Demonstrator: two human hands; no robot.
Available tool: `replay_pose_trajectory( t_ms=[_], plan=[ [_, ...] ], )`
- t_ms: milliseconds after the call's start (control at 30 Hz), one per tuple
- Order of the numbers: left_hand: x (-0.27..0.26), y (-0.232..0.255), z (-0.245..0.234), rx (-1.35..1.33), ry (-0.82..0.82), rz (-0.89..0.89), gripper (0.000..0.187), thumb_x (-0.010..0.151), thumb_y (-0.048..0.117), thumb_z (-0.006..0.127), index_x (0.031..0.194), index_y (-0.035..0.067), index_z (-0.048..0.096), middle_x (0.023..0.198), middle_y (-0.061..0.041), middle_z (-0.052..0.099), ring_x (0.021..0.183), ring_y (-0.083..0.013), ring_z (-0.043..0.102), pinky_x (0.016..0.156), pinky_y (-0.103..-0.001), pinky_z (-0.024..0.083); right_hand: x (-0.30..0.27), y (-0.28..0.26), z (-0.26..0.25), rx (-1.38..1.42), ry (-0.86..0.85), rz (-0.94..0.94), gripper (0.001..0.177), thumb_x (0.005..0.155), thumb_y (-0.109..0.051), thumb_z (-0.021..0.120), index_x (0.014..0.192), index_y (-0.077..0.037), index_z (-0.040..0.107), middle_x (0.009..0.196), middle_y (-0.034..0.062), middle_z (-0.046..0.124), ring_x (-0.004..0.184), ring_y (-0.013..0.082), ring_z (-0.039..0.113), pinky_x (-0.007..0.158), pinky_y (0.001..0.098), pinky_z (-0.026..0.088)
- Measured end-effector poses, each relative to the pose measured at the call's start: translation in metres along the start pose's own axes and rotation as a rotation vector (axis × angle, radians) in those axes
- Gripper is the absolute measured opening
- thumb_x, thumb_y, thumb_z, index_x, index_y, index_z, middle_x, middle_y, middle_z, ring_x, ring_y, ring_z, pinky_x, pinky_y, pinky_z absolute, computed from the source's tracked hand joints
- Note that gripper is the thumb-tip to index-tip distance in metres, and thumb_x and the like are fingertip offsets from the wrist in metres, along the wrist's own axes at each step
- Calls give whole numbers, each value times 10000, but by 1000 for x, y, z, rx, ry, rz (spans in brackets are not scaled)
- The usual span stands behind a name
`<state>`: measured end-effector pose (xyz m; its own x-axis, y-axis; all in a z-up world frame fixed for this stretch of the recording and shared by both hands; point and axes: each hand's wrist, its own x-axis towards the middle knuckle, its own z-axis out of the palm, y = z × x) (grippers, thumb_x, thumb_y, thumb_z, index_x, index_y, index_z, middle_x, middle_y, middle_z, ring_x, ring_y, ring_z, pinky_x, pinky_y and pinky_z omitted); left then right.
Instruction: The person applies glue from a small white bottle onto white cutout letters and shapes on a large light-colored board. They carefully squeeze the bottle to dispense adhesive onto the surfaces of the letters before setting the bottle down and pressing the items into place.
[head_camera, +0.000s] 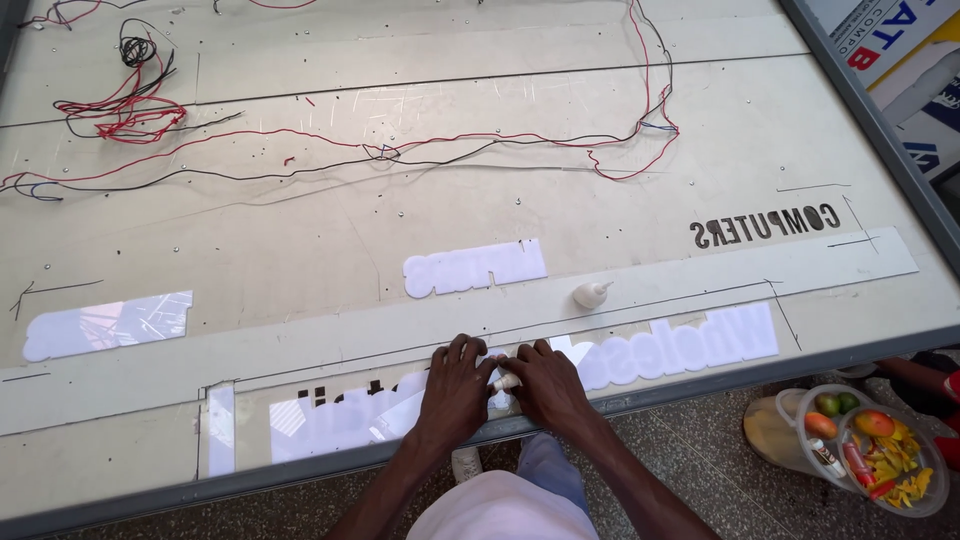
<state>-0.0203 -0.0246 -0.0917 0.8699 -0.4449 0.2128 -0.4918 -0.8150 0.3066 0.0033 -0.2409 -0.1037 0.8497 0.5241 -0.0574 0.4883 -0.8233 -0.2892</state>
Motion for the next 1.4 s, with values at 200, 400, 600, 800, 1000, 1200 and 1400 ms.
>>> replay_pose_trajectory(
  t_ms=[200, 400, 600, 800, 1000, 1200, 1400],
  plan=[
    [-3, 13, 10, 163, 42, 57, 416, 904, 91, 715, 1317, 47, 744, 1223, -128, 662, 1283, -390, 561, 1027, -535, 458, -9, -1, -11, 161, 124, -40, 501, 882, -130, 846, 1379, -166, 800, 1025, 69, 733, 954, 334, 620, 667, 507, 517],
    [-10, 15, 12, 118, 49, 22, 366, 1026, 251, 713, 1322, 36, 722, 1332, -139, 660, 1310, -383, 559, 1045, -546, 456, -22, -4, 2, 228, 379, -55, 529, 760, -11, 762, 1276, -122, 781, 1051, 91, 721, 982, 332, 635, 722, 496, 531],
    [-13, 21, 20, 116, 117, -30, 346, 974, 235, 797, 1266, 48, 805, 1240, -132, 670, 1363, -402, 561, 1039, -545, 479, -25, -6, -2, 293, 292, 94, 388, 887, -123, 794, 1257, -237, 797, 983, 37, 648, 1000, 290, 654, 861, 471, 587],
    [-15, 34, 10, 98, 8, -64, 506, 1090, 252, 701, 1543, 33, 646, 1349, -202, 671, 1535, -476, 496, 1262, -586, 377, -26, -15, -16, 353, 312, 100, 389, 900, -70, 770, 1274, -175, 782, 966, 74, 673, 989, 319, 668, 860, 490, 598],
    [-25, 58, -18, 52, 4, -92, 463, 1159, 269, 589, 1499, -46, 593, 1413, -281, 728, 1505, -483, 571, 1355, -612, 318, -29, -16, -17, 380, 330, 35, 368, 889, -67, 784, 1239, -180, 789, 966, 55, 716, 1022, 319, 699, 881, 480, 609],
    [-35, 65, 1, 94, 3, -119, 535, 1153, 423, 528, 1429, 2, 711, 1566, -290, 653, 1565, -500, 505, 1349, -659, 279, -32, -18, -27, 513, 338, -18, 281, 908, -64, 815, 1174, -147, 783, 979, 73, 730, 1012, 337, 712, 902, 515, 604],
    [-40, 78, -5, 107, -262, -177, 1373, 696, 848, 898, 1705, 24, 463, 1797, -331, 366, 1706, -528, 252, 1415, -710, 65, -34, 2, -17, 646, 356, -130, 308, 967, -102, 795, 1267, -146, 739, 1052, 104, 772, 1053, 377, 730, 954, 575, 595]
  ],
)
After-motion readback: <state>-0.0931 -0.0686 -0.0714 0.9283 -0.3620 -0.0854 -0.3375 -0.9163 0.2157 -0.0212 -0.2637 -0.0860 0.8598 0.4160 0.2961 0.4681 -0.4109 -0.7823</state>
